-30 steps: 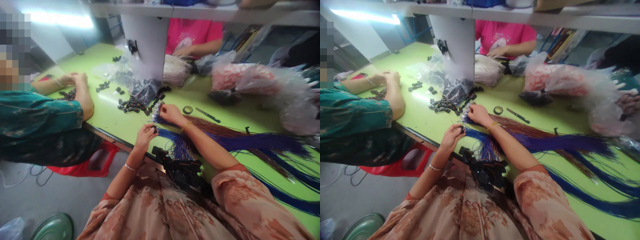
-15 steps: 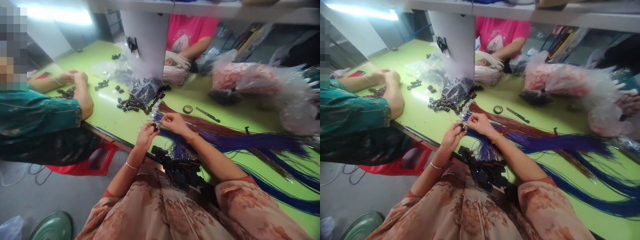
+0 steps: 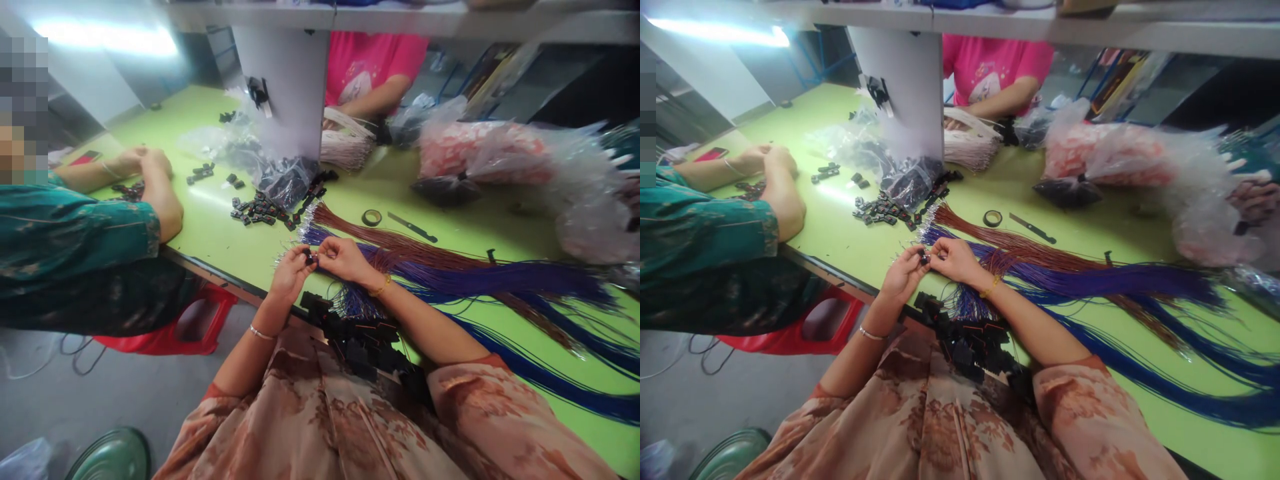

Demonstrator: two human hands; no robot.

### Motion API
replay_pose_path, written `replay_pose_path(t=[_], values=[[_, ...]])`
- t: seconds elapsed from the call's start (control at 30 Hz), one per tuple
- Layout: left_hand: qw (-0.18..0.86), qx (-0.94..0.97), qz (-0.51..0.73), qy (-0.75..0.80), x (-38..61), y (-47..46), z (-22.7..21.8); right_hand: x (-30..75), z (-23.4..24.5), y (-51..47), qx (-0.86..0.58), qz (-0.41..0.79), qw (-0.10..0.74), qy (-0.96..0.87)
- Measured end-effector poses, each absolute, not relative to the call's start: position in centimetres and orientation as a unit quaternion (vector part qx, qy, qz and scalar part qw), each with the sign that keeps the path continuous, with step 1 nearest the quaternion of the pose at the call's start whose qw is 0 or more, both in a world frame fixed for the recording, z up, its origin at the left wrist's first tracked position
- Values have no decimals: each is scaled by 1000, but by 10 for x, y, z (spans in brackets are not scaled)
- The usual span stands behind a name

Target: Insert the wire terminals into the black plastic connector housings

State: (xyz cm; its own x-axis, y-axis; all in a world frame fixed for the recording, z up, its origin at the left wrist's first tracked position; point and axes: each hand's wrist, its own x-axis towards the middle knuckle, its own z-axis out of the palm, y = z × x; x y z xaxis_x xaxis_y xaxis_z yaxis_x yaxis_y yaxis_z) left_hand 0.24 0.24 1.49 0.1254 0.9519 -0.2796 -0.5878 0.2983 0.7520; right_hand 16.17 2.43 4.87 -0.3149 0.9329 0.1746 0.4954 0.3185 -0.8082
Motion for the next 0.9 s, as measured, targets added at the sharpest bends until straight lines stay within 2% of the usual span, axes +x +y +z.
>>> replay_pose_path(t=[0.57,0.9], values=[[650,295,564,414,6,-3,12,156,39,27,-490,421,333,-687],[651,284,551,438,13,0,16,163,40,26,-452,327,314,-768]])
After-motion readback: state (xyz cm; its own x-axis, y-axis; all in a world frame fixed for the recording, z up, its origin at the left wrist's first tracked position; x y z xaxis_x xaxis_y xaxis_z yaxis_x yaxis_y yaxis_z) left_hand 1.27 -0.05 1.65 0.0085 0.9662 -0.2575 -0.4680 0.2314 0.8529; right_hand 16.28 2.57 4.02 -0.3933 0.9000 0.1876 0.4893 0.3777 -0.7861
